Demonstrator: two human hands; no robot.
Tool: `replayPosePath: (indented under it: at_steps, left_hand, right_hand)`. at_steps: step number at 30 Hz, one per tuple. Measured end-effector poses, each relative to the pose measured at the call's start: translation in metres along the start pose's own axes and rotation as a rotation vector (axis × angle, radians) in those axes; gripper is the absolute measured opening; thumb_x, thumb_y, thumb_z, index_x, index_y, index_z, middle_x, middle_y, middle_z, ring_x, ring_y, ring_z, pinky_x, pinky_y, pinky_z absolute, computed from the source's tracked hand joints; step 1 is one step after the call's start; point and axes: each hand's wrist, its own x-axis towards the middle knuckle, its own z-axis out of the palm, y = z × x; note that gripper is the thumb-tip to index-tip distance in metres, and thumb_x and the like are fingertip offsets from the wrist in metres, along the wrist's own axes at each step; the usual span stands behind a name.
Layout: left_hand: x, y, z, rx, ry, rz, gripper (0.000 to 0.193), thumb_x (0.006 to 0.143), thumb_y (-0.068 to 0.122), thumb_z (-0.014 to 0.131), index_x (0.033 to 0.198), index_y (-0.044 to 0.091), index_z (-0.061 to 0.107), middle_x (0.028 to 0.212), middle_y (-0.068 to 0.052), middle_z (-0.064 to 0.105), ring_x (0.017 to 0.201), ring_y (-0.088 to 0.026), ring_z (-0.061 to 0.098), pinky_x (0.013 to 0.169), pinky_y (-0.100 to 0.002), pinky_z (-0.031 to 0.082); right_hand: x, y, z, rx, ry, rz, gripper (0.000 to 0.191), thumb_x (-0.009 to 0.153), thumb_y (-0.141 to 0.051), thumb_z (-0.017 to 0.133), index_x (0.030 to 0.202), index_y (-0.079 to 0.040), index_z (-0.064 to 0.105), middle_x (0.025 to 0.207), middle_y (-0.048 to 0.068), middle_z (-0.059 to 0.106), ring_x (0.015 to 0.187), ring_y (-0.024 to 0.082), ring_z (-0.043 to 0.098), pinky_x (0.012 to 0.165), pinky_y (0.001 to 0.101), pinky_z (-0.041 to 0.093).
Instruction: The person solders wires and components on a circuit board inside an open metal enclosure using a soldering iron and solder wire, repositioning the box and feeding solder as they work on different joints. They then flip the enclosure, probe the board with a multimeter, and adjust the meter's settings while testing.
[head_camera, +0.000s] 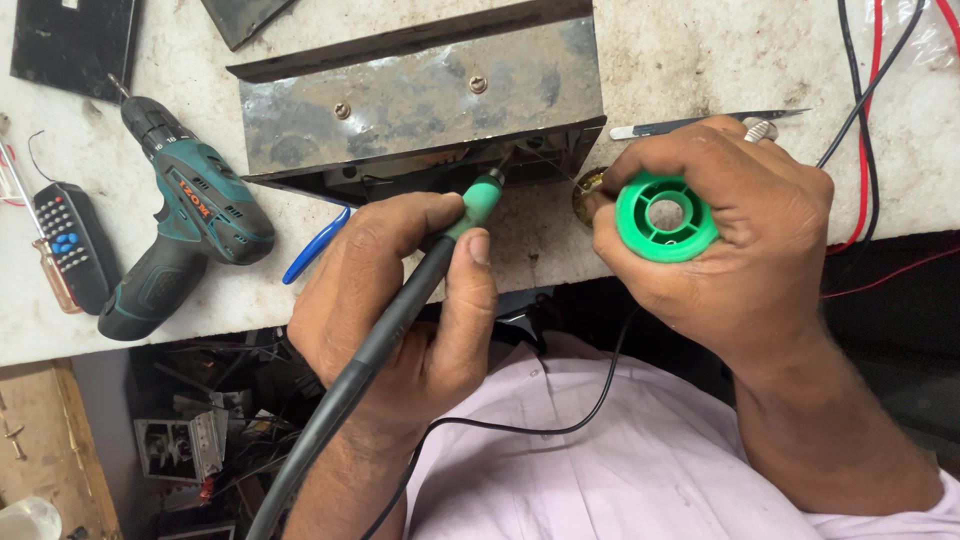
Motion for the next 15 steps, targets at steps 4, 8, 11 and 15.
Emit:
replayPosePath:
  at_steps: [4, 8, 11, 15]
  left_hand:
    - [0.0003, -0.0017, 0.0015, -0.002, 0.002, 0.012, 0.013, 0.099, 0.005, 0.074, 0.108, 0.0, 0.066, 0.097, -0.01, 0.072, 0.074, -0.013, 0.07, 0.064, -0.023, 0.055]
    - [0.0001, -0.0019, 0.0025, 0.003, -0.002, 0.014, 0.013, 0.099, 0.005, 0.074, 0.109, 0.0, 0.066, 0.098, -0.011, 0.072, 0.075, -0.013, 0.07, 0.064, -0.023, 0.055]
    - [0.0001, -0.0017, 0.0027, -0.004, -0.001, 0.012, 0.013, 0.1, 0.005, 0.073, 0.109, 0.0, 0.066, 0.098, -0.011, 0.072, 0.076, -0.013, 0.071, 0.065, -0.023, 0.056]
    - [0.0001, -0.0011, 0.0016, -0.003, 0.0, 0.014, 0.013, 0.099, 0.005, 0.073, 0.108, 0.0, 0.066, 0.097, -0.011, 0.072, 0.074, -0.013, 0.07, 0.064, -0.023, 0.055]
  right_hand:
    - [0.0004, 0.0018, -0.0002, 0.032, -0.012, -0.02, 0.018, 0.085, 0.003, 0.08, 0.094, -0.003, 0.066, 0.084, 0.005, 0.069, 0.074, 0.014, 0.067, 0.064, 0.0249, 0.051]
    - [0.0011, 0.0035, -0.0003, 0.028, -0.015, -0.025, 0.018, 0.085, 0.003, 0.08, 0.093, -0.003, 0.066, 0.083, 0.005, 0.069, 0.077, 0.015, 0.068, 0.064, 0.0248, 0.051]
    - [0.0009, 0.0033, -0.0004, 0.024, -0.017, -0.02, 0.017, 0.084, 0.003, 0.08, 0.092, -0.003, 0.066, 0.082, 0.005, 0.069, 0.076, 0.015, 0.068, 0.067, 0.0261, 0.051]
    - [0.0011, 0.0033, -0.0013, 0.043, -0.025, -0.035, 0.018, 0.086, 0.002, 0.08, 0.094, -0.003, 0.065, 0.084, 0.005, 0.069, 0.078, 0.015, 0.068, 0.065, 0.0243, 0.051]
